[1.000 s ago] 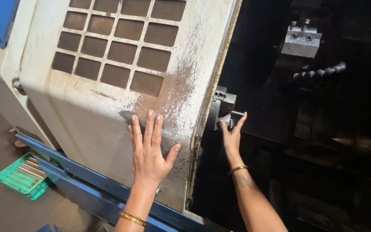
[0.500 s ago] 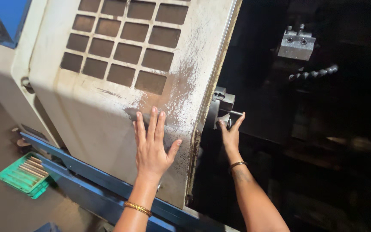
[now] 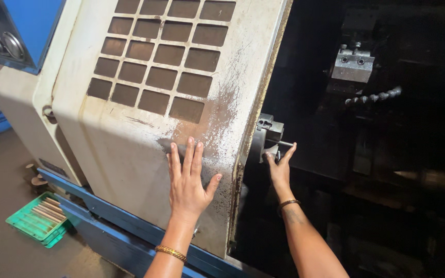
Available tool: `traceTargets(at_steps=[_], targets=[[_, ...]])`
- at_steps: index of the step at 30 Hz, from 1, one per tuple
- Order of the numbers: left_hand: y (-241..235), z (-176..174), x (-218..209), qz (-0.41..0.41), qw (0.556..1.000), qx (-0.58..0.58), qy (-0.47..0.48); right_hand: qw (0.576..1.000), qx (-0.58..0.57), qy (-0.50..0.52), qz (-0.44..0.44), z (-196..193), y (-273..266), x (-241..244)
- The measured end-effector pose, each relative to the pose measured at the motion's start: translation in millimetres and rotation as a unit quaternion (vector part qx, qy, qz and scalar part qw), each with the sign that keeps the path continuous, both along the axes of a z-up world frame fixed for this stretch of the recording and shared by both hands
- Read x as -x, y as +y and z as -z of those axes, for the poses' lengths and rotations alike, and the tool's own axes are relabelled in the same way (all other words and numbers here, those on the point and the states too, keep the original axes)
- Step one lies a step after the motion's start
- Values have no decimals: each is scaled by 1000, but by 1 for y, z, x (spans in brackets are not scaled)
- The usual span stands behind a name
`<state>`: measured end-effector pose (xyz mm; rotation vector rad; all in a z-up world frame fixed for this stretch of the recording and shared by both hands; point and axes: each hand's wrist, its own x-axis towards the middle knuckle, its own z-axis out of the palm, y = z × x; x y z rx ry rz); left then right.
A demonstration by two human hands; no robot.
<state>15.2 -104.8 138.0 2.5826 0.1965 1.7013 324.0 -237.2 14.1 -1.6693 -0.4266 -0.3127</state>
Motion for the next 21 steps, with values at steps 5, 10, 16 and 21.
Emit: traceTargets(at_steps=[5,10,16,21], targets=[[1,2,-1,-4,1000,2,6,999,-2,-46,7,11,1,-4],[2,0,-1,6,1000,5,0,1000,-6,1,-6,8,3,-8],[3,0,-3,7,1000,3,-1,1000,6,-14,6,6,5,-9],[4,3,-5,10,1000,8,3,999,-27,-20,-13,11,2,-14]])
